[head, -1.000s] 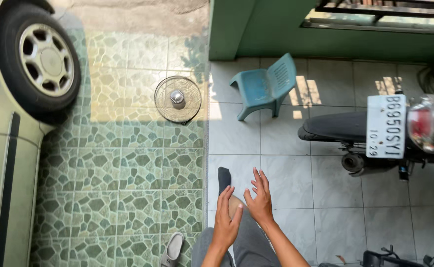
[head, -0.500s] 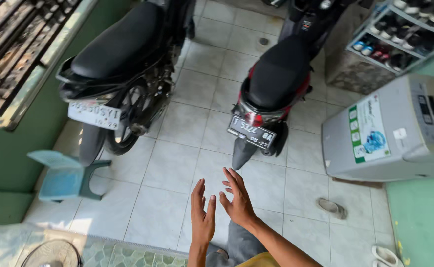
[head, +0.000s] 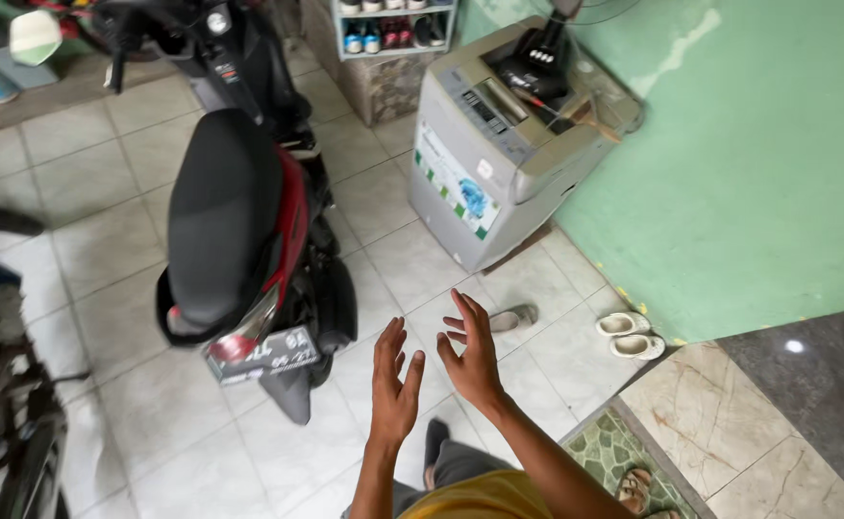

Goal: The person unplugs a table fan, carries it to a garage area, and uses a screwdriver to remove the front grille and fan blades. The person then carries a bucket of water to a sink and washes a cloth inside it.

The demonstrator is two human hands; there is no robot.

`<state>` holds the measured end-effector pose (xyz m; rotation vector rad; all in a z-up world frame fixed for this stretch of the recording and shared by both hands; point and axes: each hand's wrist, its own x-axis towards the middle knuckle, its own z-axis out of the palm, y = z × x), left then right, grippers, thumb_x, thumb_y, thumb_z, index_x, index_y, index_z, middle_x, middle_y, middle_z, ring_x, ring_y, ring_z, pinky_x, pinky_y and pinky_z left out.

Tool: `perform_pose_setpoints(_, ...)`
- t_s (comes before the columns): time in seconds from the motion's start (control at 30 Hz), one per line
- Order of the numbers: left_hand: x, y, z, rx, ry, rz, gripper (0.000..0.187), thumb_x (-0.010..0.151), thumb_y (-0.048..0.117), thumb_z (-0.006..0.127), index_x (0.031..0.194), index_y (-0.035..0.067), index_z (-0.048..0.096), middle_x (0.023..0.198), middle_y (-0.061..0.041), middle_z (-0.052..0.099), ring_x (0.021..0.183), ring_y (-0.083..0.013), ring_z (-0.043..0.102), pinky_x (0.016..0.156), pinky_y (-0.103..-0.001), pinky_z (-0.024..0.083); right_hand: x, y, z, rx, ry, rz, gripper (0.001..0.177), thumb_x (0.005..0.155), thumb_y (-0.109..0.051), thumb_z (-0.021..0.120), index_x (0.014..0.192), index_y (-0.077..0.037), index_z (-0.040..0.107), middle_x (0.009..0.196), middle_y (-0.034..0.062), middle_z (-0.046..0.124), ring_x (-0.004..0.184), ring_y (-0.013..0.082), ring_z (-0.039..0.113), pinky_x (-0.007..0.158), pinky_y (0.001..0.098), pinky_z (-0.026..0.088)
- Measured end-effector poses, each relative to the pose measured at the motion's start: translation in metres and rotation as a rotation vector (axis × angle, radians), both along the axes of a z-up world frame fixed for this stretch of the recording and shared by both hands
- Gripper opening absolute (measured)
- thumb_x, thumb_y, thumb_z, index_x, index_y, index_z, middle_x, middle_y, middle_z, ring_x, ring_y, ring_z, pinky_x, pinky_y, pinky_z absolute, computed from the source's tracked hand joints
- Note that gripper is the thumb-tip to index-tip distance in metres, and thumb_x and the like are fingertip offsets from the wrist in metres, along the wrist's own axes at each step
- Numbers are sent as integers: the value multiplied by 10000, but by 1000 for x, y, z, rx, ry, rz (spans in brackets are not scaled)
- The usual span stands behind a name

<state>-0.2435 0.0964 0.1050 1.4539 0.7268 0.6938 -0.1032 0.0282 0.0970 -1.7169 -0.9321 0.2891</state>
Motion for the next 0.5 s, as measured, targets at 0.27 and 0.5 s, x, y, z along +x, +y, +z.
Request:
perform_pose_setpoints(0.27, 139, 61, 43, 107, -52, -188, 590, 1006, 274, 581, 1540, 95, 404, 1607, -137, 372, 1468, -342, 432, 1157, -501, 409, 125, 21, 21, 95, 25, -230, 631, 917, 64, 613, 1506, -81, 439, 1411, 146, 483, 1100, 199, 697, 843, 305, 604)
perform_pose_setpoints(0.5, 238, 139, 44, 114, -129, -241, 556, 1014, 265, 576, 1511, 60, 437, 1521, -157, 496, 1434, -337, 495, 1141, -481, 434, 204, 91, 14, 141, 108, -330, 514, 939, 41, 602, 1436, -48, 504, 1153, 102, 658, 995, 153, 689, 802, 287, 576)
